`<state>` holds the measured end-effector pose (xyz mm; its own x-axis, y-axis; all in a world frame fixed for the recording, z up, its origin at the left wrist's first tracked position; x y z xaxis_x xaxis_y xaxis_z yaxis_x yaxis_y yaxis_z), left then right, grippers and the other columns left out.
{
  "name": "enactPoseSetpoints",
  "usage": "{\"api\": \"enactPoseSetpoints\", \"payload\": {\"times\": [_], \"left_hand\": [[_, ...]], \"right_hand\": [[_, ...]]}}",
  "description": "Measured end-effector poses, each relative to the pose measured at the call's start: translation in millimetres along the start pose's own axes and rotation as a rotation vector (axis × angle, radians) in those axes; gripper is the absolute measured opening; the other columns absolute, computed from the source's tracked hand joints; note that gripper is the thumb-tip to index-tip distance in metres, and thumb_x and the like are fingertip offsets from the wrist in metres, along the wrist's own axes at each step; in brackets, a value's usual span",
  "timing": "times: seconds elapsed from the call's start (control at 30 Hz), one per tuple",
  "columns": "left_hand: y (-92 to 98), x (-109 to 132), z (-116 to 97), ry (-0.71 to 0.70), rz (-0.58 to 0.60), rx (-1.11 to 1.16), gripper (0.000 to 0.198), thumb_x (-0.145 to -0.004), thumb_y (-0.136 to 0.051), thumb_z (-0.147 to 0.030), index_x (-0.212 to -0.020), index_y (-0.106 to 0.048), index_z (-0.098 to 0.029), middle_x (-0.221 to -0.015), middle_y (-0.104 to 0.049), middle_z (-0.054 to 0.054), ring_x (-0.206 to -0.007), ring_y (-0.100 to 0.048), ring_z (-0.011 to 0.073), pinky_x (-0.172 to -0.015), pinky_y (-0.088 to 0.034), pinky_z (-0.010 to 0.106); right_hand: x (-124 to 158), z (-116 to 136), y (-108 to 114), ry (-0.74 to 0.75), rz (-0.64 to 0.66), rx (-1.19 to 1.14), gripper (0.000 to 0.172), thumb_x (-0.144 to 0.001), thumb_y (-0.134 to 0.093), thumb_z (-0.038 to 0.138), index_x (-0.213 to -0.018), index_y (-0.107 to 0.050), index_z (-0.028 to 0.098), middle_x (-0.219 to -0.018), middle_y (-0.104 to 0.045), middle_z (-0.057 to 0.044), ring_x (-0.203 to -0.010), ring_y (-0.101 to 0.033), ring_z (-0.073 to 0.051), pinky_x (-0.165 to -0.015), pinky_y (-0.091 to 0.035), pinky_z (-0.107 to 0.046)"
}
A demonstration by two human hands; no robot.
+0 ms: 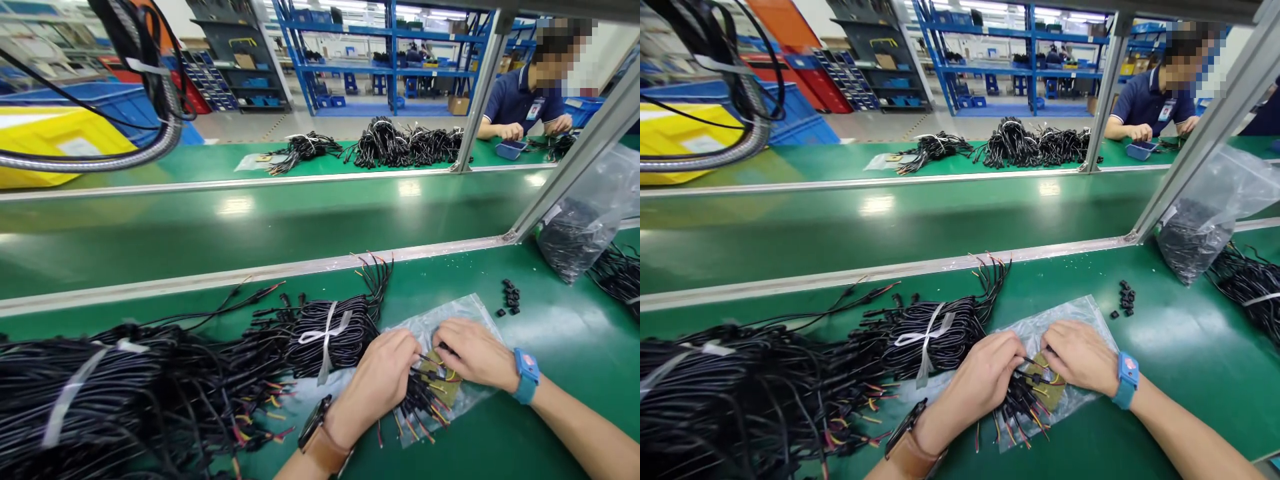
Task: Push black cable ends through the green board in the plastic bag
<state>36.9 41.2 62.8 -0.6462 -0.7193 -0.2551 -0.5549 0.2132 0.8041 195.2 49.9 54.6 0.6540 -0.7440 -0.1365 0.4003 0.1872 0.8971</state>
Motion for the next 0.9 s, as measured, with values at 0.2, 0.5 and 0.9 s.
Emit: {"api": "enactPoseSetpoints", "payload": {"times": [0.2,0.5,0.9], "left_hand": [[-6.4,-2.4,-1.6,0.064,-0.081,-0.19,0.02,-0.098,-0.045,-0.007,-0.084,-0.055,-0.017,-0.087,-0.055,0.005,-0.082,-0.049,0.0221,-0.074,-0.044,0.036],[-7.2,-5.7,2.8,0.081,0.118,-0.326,0.016,-0.098,-0.052,-0.008,-0.087,-0.059,-0.017,-0.087,-0.057,0.003,-0.081,-0.052,0.022,-0.074,-0.044,0.036],[-8.8,-13.6,2.4,0.018,0.201,-0.387,0.02,-0.097,-0.05,-0.008,-0.081,-0.056,-0.019,-0.079,-0.061,0.002,-0.073,-0.056,0.0223,-0.069,-0.041,0.036]], "right_hand": [[-7.1,-10.4,-2.5,-0.047,-0.137,0.01,0.011,-0.103,-0.05,0.02,-0.099,-0.06,0.019,-0.089,-0.065,-0.005,-0.084,-0.06,-0.022,-0.077,-0.047,-0.035],[0.4,-9.1,10.8,-0.017,-0.232,-0.008,0.017,-0.105,-0.048,0.023,-0.112,-0.062,0.018,-0.094,-0.067,-0.006,-0.087,-0.063,-0.023,-0.08,-0.049,-0.038],[0.4,-2.9,0.0,0.001,-0.177,-0.036,0.021,-0.106,-0.044,0.025,-0.112,-0.063,0.019,-0.092,-0.066,-0.006,-0.086,-0.06,-0.023,-0.079,-0.046,-0.037]]}}
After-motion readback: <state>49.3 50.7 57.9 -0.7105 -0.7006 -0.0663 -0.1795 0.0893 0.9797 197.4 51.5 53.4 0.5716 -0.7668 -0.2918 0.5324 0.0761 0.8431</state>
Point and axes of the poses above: each hand's wrist, its own x-axis away from the middle knuckle, its own y-axis out of the back of the hand, z = x × y, the point moved 6 cm from there along -x, towards the middle knuckle
